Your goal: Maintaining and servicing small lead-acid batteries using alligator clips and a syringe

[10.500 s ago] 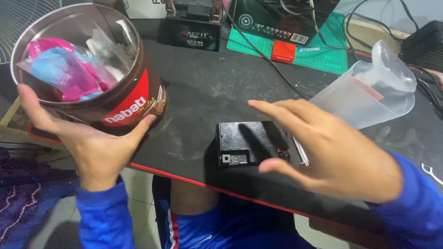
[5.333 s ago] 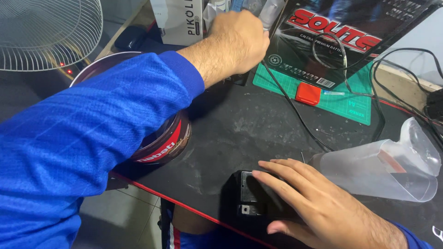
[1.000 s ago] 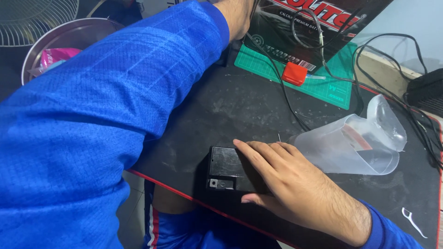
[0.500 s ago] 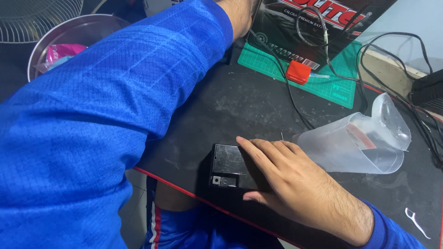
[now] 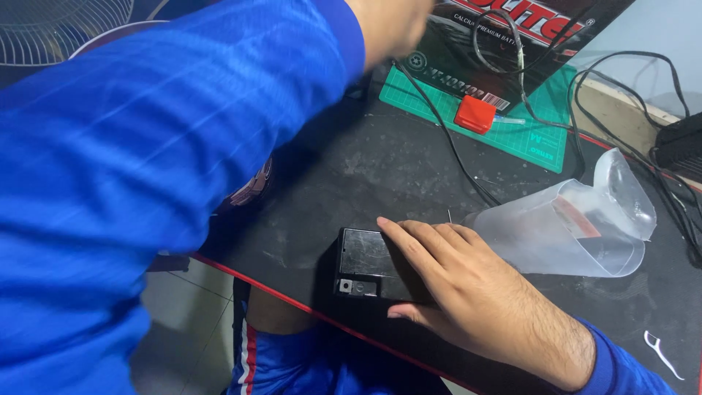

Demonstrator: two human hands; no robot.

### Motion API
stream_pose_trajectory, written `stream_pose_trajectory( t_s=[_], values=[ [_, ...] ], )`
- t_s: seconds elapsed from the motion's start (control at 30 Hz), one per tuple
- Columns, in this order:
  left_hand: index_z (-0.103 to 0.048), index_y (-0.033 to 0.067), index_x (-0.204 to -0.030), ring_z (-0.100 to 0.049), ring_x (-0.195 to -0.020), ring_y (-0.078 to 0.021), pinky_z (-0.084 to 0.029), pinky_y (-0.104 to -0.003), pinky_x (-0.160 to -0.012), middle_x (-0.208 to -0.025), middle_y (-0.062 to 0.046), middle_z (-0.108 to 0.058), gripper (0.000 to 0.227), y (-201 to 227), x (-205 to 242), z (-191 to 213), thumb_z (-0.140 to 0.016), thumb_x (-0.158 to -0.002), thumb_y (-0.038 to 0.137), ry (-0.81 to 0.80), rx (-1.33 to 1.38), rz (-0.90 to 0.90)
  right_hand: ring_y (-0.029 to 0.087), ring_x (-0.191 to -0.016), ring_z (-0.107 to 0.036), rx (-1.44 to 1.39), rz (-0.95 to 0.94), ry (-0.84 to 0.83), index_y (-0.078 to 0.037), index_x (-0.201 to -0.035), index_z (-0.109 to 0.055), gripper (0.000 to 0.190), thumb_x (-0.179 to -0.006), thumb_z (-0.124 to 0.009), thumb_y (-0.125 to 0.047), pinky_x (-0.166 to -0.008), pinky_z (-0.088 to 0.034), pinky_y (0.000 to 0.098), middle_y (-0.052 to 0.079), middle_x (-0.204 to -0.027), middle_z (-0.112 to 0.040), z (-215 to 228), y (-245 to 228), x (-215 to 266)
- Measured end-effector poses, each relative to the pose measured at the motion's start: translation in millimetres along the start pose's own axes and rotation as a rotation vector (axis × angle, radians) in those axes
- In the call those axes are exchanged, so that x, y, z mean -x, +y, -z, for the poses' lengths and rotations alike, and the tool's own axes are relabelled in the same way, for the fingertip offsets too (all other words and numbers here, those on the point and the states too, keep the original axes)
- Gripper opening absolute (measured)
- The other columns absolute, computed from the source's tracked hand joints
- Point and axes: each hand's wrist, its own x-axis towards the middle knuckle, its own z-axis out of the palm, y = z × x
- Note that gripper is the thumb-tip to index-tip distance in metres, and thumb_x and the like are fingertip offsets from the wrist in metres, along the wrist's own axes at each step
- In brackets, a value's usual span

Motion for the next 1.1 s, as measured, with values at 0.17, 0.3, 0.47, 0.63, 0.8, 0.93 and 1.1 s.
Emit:
stream_pose_trajectory(
  t_s=[0.17,0.3,0.47,0.63,0.8,0.93,1.1],
  values=[
    [-0.079,0.0238,-0.113,-0.069,-0.096,-0.0242,-0.049,-0.041,-0.069,-0.104,0.001,-0.073,0.033,45.2,81.0,93.4,-0.052,-0.099,0.037,-0.066,0.197,-0.010,0.031,-0.107,-0.061,0.012,0.006,0.011,0.001,-0.154,-0.037,0.098,-0.089,-0.069,-0.064,-0.092,-0.047,0.0427,0.017,-0.139,-0.056,-1.2,0.3,-0.7],
    [-0.074,0.0216,-0.118,-0.070,-0.110,-0.0253,-0.056,-0.042,-0.083,-0.120,0.000,-0.073,0.041,91.0,100.0,99.5,-0.044,-0.103,0.045,-0.110,0.578,-0.114,0.033,-0.110,-0.062,0.021,0.021,0.014,0.007,-0.152,-0.037,0.102,-0.087,-0.074,-0.063,-0.094,-0.048,0.0427,0.020,-0.134,-0.058,3.2,-1.4,-0.9],
    [-0.061,0.0171,-0.141,-0.059,-0.131,-0.0331,-0.051,-0.051,-0.101,-0.145,-0.007,-0.060,0.054,120.5,109.1,81.3,-0.036,-0.107,0.051,-0.401,0.746,-0.135,0.034,-0.112,-0.062,-0.003,0.001,0.011,0.007,-0.147,-0.041,0.101,-0.083,-0.080,-0.060,-0.093,-0.050,0.0446,0.020,-0.128,-0.060,-1.1,0.1,0.9],
    [-0.069,0.0068,-0.123,-0.068,-0.111,-0.0441,-0.055,-0.057,-0.091,-0.119,-0.022,-0.071,0.059,87.3,110.0,70.5,-0.034,-0.107,0.051,-0.280,0.846,-0.165,0.036,-0.114,-0.062,-0.041,-0.007,0.019,0.004,-0.143,-0.045,0.091,-0.083,-0.080,-0.055,-0.095,-0.050,0.0455,0.023,-0.132,-0.061,-4.4,2.0,0.1],
    [-0.071,0.0113,-0.111,-0.075,-0.094,-0.0238,-0.060,-0.037,-0.075,-0.102,-0.004,-0.076,0.029,36.8,131.8,65.7,-0.080,-0.086,0.023,-0.275,0.636,0.200,0.034,-0.112,-0.062,-0.054,-0.015,-0.002,0.004,-0.149,-0.040,0.096,-0.081,-0.081,-0.052,-0.095,-0.049,0.0439,0.020,-0.138,-0.058,-2.4,1.9,-3.2],
    [-0.072,0.0111,-0.126,-0.075,-0.108,-0.0294,-0.060,-0.039,-0.082,-0.120,-0.002,-0.076,0.058,76.7,121.4,23.8,-0.054,-0.101,0.060,-0.586,0.651,0.129,0.034,-0.117,-0.061,-0.081,-0.042,-0.013,0.000,-0.148,-0.042,0.093,-0.082,-0.080,-0.052,-0.097,-0.048,0.0441,0.018,-0.140,-0.058,-1.7,-0.2,-4.1],
    [-0.064,0.0137,-0.133,-0.074,-0.112,-0.0268,-0.062,-0.041,-0.083,-0.126,-0.001,-0.073,0.066,83.3,138.4,43.9,-0.093,-0.074,0.018,-0.621,0.730,0.047,0.033,-0.112,-0.064,-0.093,-0.051,0.007,0.000,-0.146,-0.045,0.090,-0.082,-0.081,-0.051,-0.091,-0.050,0.0436,0.017,-0.136,-0.061,-2.3,0.3,-4.6]
  ],
)
